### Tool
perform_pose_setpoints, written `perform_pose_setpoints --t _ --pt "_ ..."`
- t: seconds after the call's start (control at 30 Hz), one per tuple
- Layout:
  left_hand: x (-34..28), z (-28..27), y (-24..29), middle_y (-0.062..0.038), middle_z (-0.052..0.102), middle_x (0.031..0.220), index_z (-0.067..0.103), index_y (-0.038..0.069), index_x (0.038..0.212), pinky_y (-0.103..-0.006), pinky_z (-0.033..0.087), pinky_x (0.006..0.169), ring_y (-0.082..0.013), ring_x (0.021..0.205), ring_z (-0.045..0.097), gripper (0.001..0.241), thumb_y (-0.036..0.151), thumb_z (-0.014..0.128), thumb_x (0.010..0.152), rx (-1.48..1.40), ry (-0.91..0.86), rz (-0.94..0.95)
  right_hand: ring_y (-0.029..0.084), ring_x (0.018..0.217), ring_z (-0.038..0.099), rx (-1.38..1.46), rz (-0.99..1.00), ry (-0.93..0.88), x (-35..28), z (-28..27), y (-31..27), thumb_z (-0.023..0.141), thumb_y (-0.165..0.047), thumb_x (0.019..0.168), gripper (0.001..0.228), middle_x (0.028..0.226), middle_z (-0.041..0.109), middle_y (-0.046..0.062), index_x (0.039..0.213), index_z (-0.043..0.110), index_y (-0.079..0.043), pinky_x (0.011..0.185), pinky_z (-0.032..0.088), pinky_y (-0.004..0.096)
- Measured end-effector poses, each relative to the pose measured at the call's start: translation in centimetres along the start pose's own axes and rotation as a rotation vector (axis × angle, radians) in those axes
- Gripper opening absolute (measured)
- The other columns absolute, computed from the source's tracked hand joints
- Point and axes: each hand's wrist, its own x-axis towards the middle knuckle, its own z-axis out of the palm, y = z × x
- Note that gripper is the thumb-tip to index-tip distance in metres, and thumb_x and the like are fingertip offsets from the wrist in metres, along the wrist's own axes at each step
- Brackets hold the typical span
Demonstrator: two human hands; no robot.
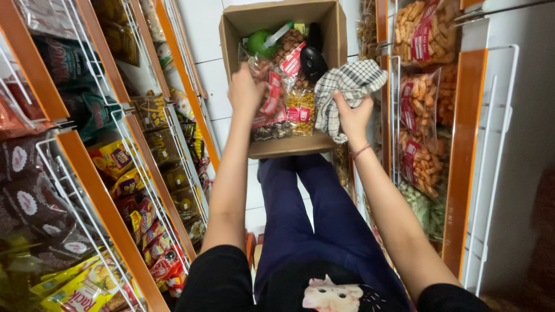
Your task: The person wipes a shelf with a cloth, sprays the shelf with a spray bottle, and organizes various snack bags from a box onto the shelf.
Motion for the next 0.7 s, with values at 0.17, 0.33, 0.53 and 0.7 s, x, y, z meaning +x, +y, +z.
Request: perform_pose_setpoints --t 0.17,0.33,0.53,0.7 --pt "3.5 0.3 -0.3 -0.021 0.072 0.097 0.063 0.004 0.108 -0.0524 0.057 0.077 -0.0427 0.092 0.071 0.037 0.012 0.08 0.075 0.203 0.066 0.129 0.017 0.093 0.072 -0.145 -0.082 -0.017 -0.7 0.5 -0.6 0.086 -0.013 0.087 0.032 0.103 0.076 0.011 0.106 0.069 0.004 0.086 0.057 0.032" --pt "5.1 0.8 0.0 -0.017 0.074 0.09 0.059 0.014 0.13 -0.0529 0.054 0.073 -0.0401 0.085 0.071 0.049 0.001 0.069 0.084 0.237 0.121 0.374 0.024 0.093 0.074 -0.258 -0.179 -0.048 -1.4 1.4 -1.8 0.087 -0.014 0.086 0.032 0.102 0.077 0.014 0.107 0.07 0.004 0.087 0.057 0.035" --pt "7.5 -0.7 -0.2 -0.01 0.075 0.09 0.059 0.017 0.128 -0.0484 0.048 0.074 -0.0329 0.086 0.071 0.053 0.006 0.071 0.078 0.151 0.035 0.783 0.034 0.111 0.067 -0.453 -0.295 -0.103 -2.9 3.0 -3.1 0.087 -0.014 0.08 0.04 0.117 0.069 0.019 0.113 0.07 0.002 0.099 0.053 0.043" --pt "9.4 -0.4 -1.3 -0.008 0.072 0.098 0.059 0.01 0.124 -0.047 0.046 0.085 -0.0291 0.098 0.067 0.041 0.013 0.072 0.085 0.327 0.131 0.913 0.039 0.121 0.058 -0.566 -0.359 -0.104 -4.1 4.8 -1.5 0.089 -0.015 0.076 0.048 0.124 0.065 0.019 0.116 0.067 0.001 0.107 0.048 0.046"
